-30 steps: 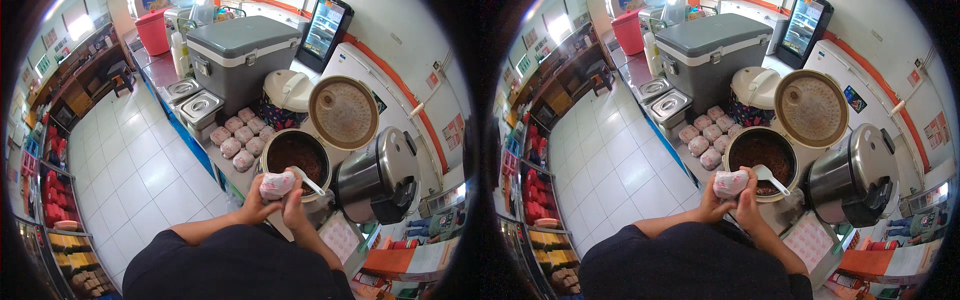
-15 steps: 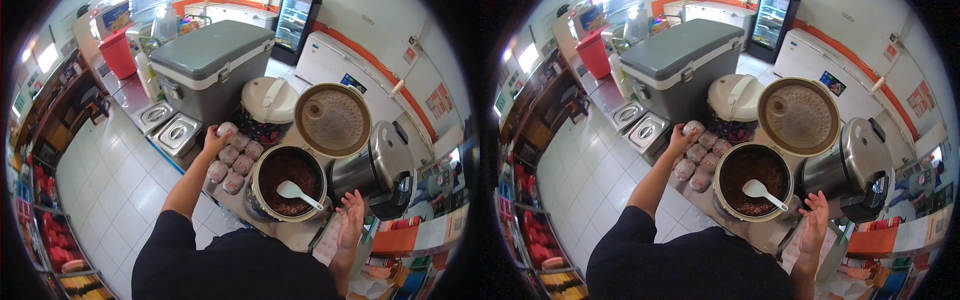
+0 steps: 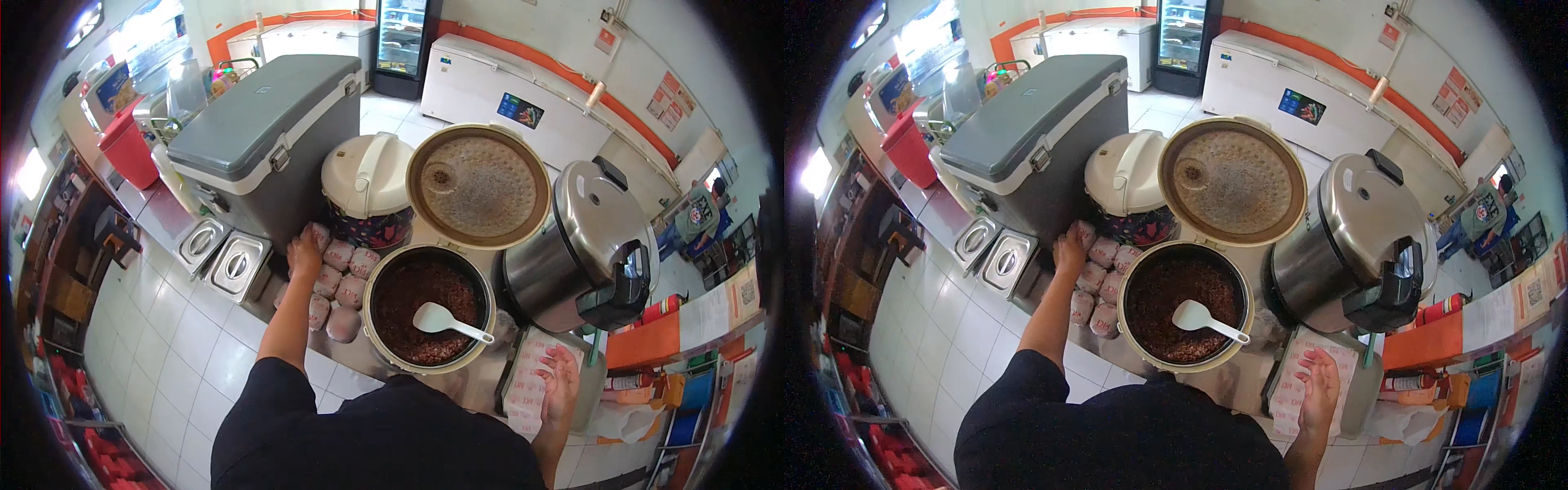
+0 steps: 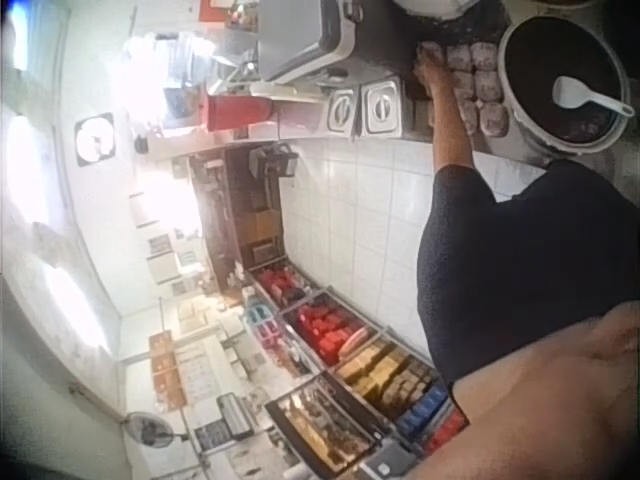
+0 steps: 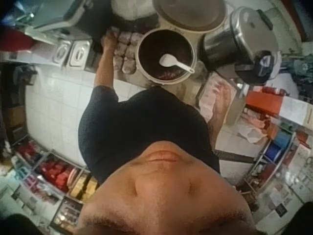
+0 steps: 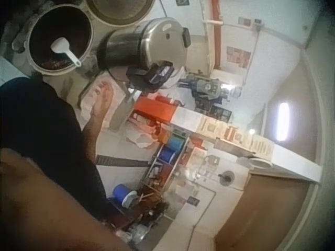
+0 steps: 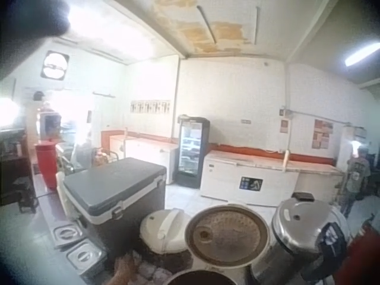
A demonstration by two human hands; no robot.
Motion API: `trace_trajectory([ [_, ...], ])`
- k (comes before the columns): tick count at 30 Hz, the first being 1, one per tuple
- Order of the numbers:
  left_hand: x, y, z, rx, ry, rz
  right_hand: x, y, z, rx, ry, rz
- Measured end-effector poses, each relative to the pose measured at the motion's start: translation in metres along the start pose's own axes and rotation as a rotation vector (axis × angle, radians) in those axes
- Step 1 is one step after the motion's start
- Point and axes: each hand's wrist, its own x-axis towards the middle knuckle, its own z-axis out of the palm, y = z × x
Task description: The recorder is scooping cooked red rice from a large rice cooker into a small plastic cup and then wrapping the portion in paper.
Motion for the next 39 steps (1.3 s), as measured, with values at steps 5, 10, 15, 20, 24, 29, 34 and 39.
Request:
trace_trajectory([
  [5, 0.023, -0.042, 0.048, 0.336, 0.369, 0.332, 0.0, 0.0, 0.004, -0.021, 0.017, 0.031],
  [10, 0.04, -0.044, 0.058, 0.338, 0.198, 0.44, 0.005, -0.004, 0.013, -0.106, -0.126, 0.05],
  [15, 0.028, -0.01, 0.036, 0.388, 0.078, 0.381, -0.002, -0.011, 0.013, -0.07, -0.166, 0.104],
  [20, 0.027, -0.016, 0.041, 0.213, -0.032, 0.252, -0.01, -0.008, 0.014, -0.076, -0.214, 0.139],
  [24, 0.048, -0.069, 0.073, 0.3, -0.016, 0.323, -0.011, -0.006, 0.021, -0.099, -0.248, 0.13],
  [29, 0.015, 0.009, 0.041, 0.177, -0.039, 0.197, -0.014, -0.004, 0.007, -0.106, -0.202, 0.151],
  [34, 0.018, -0.014, 0.028, 0.083, -0.146, -0.007, -0.006, -0.012, 0.012, -0.103, -0.25, 0.166],
  [39, 0.034, -0.058, 0.048, -0.033, 0.068, 0.383, -0.01, -0.005, 0.014, -0.103, -0.291, 0.126],
])
